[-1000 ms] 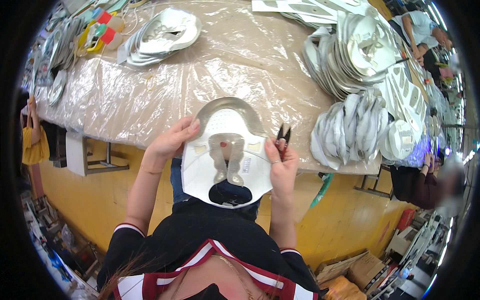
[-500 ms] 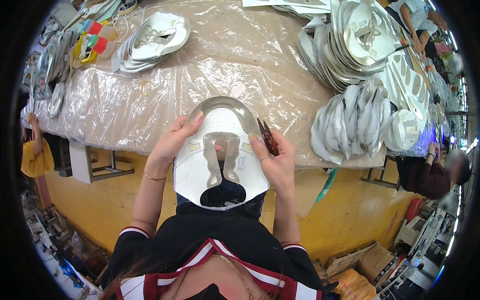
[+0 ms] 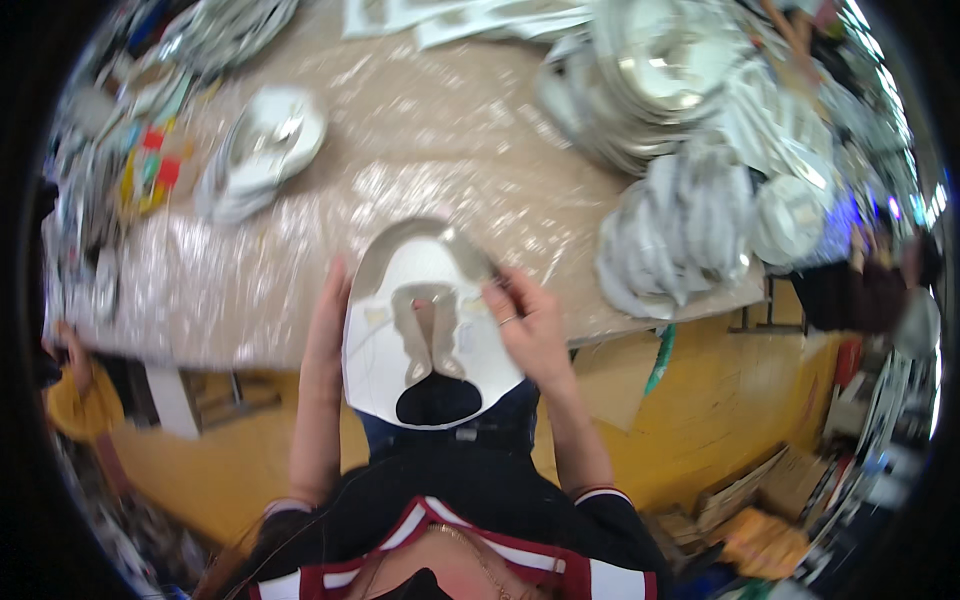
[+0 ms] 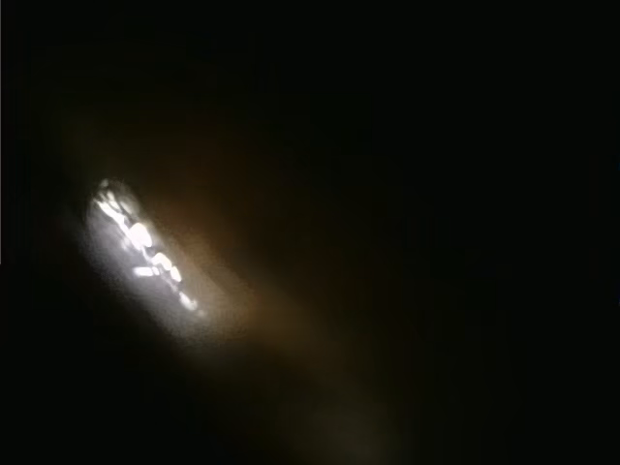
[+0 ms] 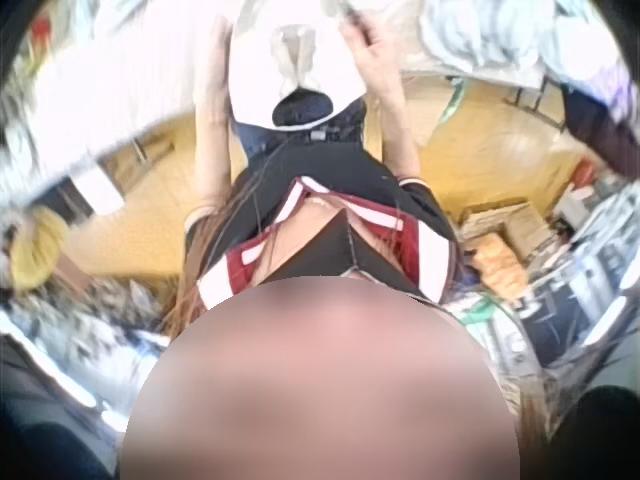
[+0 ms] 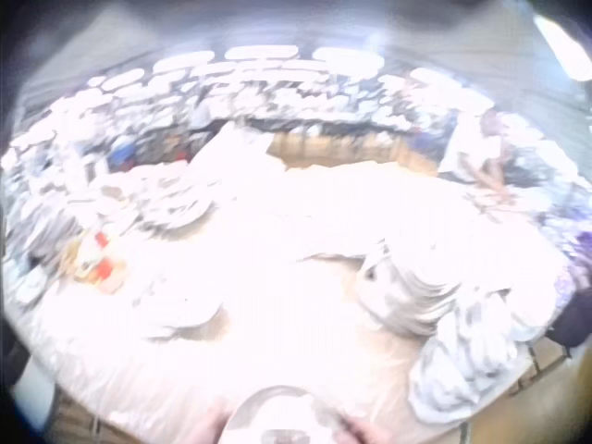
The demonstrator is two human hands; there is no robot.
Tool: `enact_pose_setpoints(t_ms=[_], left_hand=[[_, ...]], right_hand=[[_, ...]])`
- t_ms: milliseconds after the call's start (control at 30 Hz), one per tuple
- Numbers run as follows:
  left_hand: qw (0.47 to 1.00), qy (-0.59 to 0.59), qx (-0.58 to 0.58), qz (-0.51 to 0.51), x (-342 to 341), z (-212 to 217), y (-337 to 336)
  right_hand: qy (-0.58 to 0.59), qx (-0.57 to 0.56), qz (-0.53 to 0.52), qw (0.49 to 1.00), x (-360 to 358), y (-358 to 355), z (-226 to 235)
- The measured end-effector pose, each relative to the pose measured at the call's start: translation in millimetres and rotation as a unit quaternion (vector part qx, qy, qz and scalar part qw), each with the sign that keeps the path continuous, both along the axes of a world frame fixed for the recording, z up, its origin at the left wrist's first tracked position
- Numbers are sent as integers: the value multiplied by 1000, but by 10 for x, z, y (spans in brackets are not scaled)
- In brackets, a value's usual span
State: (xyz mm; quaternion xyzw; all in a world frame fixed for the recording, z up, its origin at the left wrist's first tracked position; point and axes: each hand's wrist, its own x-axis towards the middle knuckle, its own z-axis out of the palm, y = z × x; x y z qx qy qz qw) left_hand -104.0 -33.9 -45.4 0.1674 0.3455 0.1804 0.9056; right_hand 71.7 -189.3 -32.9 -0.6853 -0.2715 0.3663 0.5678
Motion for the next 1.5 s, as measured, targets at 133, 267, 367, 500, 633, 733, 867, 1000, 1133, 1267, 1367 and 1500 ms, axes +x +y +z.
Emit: enact_pose_setpoints(t_ms=[133, 267, 367, 500, 633, 733, 867, 1000, 1133, 1267, 1367, 1500], left_hand=[[870, 245, 427, 9, -62, -351, 136], [840, 277, 460, 78, -159, -637, 167], [820, 277, 495, 80, -193, -722, 98], [805, 249, 531, 93, -175, -715, 42], [804, 260, 527, 93, -166, -693, 30], [803, 262, 526, 98, -175, -693, 20], [807, 263, 522, 89, -182, -694, 14], [799, 262, 534, 87, -182, -707, 30], [793, 264, 542, 83, -198, -732, 43], [791, 264, 546, 84, -200, -749, 42], [794, 265, 540, 89, -188, -751, 41], [795, 262, 538, 94, -174, -753, 47]], right_hand=[[-255, -84, 19, 963, 41, 57, -93], [-317, -96, 26, 943, 74, 59, -61], [-250, -10, 30, 968, 149, 31, 120], [-208, 110, -29, 971, 373, -22, 522], [-194, 206, -205, 937, 705, -148, 892], [-154, 286, -307, 894, 840, -258, 1047], [-143, 285, -375, 870, 903, -379, 1074], [-148, 266, -393, 867, 925, -482, 991], [-152, 258, -421, 856, 969, -579, 924], [-167, 275, -438, 839, 1044, -677, 909], [-179, 294, -478, 808, 1119, -760, 923], [-196, 302, -510, 781, 1225, -907, 975]])
